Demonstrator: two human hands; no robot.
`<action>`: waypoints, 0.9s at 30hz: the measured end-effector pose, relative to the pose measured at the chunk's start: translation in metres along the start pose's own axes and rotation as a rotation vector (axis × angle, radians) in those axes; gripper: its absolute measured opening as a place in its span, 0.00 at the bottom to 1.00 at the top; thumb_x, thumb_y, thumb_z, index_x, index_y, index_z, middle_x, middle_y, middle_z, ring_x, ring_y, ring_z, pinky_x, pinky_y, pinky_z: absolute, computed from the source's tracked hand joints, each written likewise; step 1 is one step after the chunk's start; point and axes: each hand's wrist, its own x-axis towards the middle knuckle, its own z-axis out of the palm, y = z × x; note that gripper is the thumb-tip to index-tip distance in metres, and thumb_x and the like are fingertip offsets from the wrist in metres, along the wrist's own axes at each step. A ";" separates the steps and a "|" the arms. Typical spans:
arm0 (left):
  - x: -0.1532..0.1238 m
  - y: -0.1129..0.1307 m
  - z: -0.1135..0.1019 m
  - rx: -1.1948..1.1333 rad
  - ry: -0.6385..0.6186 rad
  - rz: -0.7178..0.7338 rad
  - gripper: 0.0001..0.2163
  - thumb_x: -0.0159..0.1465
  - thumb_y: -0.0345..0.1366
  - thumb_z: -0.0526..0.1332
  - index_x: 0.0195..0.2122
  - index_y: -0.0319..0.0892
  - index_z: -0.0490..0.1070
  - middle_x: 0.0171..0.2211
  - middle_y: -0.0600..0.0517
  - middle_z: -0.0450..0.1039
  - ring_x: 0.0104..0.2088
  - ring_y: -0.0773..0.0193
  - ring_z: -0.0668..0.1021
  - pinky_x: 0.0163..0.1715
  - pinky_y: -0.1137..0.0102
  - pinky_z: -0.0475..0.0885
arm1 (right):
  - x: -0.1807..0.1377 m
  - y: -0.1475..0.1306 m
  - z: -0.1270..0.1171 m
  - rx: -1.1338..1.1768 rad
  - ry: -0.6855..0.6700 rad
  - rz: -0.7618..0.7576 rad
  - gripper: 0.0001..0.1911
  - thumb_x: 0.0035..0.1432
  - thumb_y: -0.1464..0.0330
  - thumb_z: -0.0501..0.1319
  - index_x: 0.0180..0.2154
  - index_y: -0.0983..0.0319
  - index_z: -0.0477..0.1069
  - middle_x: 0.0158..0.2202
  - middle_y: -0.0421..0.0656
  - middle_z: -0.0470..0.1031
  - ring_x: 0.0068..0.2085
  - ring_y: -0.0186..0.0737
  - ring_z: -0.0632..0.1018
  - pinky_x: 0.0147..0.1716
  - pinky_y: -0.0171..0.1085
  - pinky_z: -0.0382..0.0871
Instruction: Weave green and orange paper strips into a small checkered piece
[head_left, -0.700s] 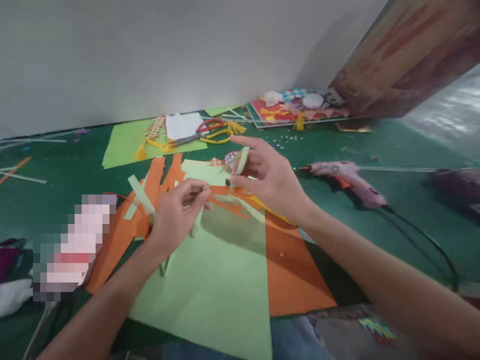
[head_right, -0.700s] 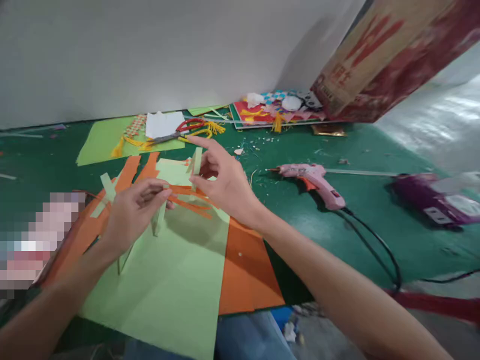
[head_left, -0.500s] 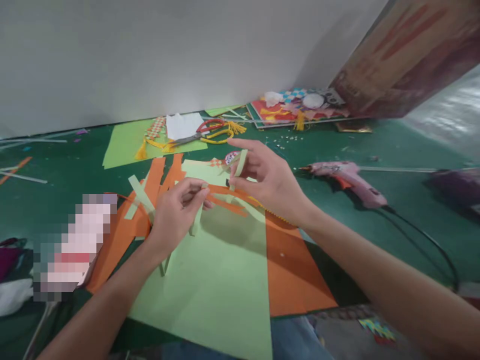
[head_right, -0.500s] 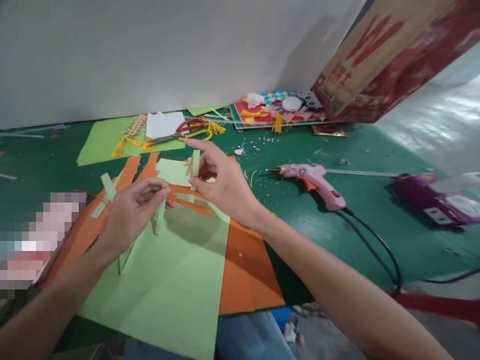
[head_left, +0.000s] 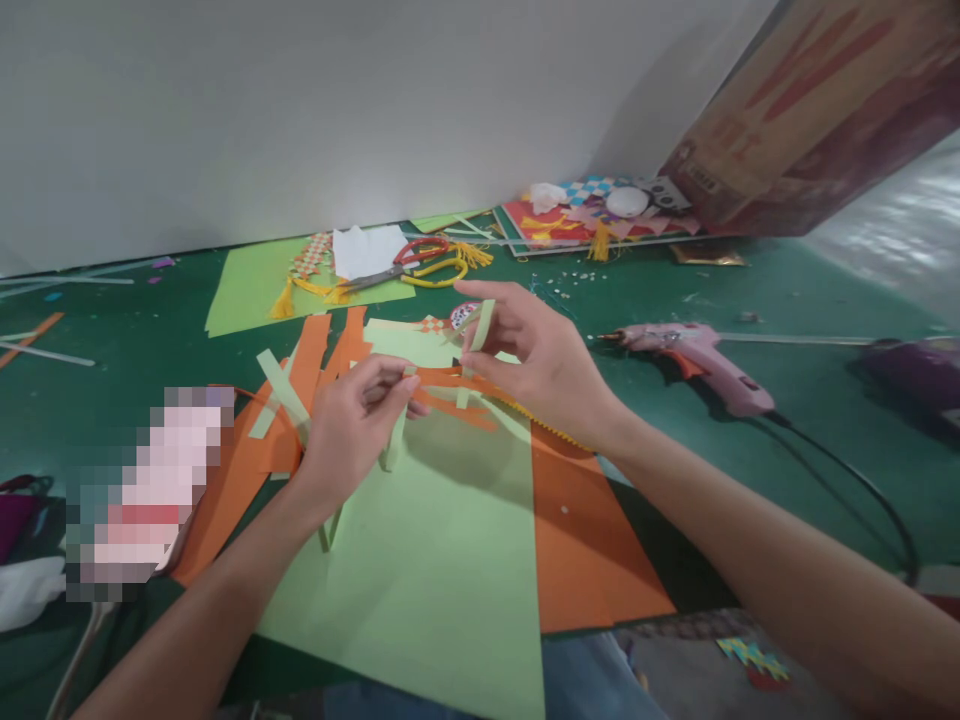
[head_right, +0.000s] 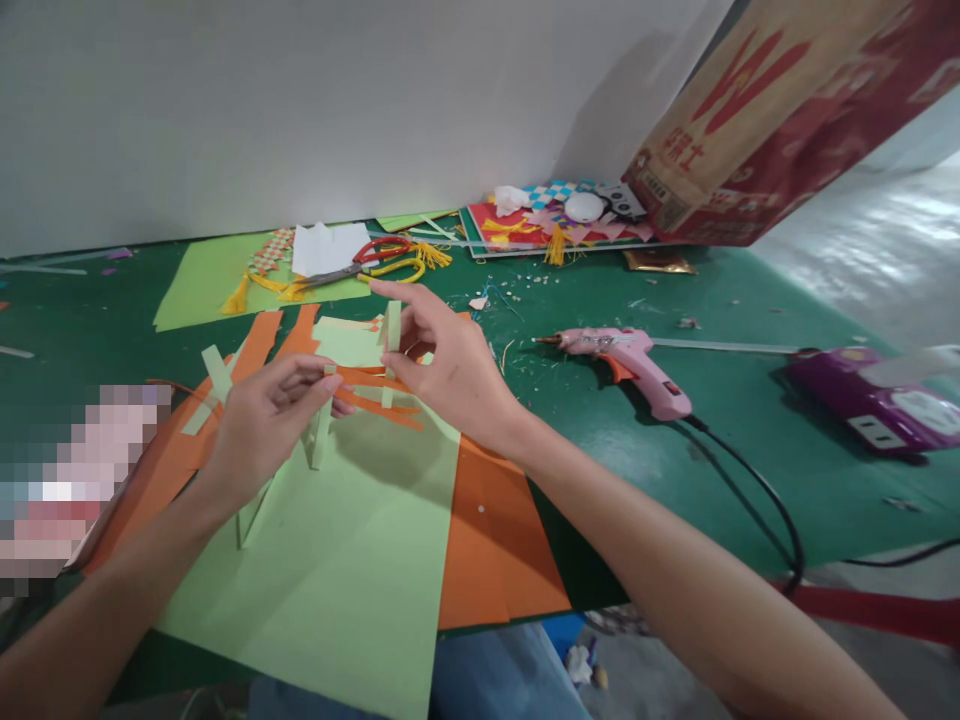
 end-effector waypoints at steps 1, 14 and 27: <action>0.000 0.000 0.000 -0.002 0.001 -0.002 0.04 0.60 0.36 0.62 0.32 0.42 0.68 0.26 0.53 0.77 0.26 0.64 0.81 0.31 0.71 0.77 | 0.000 0.000 0.000 -0.015 0.004 -0.008 0.25 0.53 0.72 0.62 0.54 0.59 0.66 0.32 0.40 0.72 0.33 0.37 0.74 0.39 0.40 0.73; 0.001 0.002 0.000 -0.030 0.001 -0.023 0.05 0.59 0.36 0.63 0.32 0.43 0.68 0.25 0.53 0.77 0.25 0.63 0.81 0.31 0.69 0.77 | -0.001 -0.002 0.001 0.069 -0.025 0.016 0.25 0.52 0.73 0.63 0.53 0.60 0.66 0.33 0.39 0.72 0.34 0.36 0.73 0.40 0.40 0.72; 0.001 0.005 -0.001 -0.099 -0.038 -0.090 0.06 0.58 0.38 0.64 0.31 0.43 0.69 0.25 0.53 0.77 0.25 0.63 0.80 0.30 0.69 0.76 | 0.002 -0.004 0.000 0.216 -0.012 0.269 0.18 0.49 0.68 0.66 0.44 0.63 0.72 0.29 0.40 0.78 0.31 0.37 0.78 0.37 0.39 0.73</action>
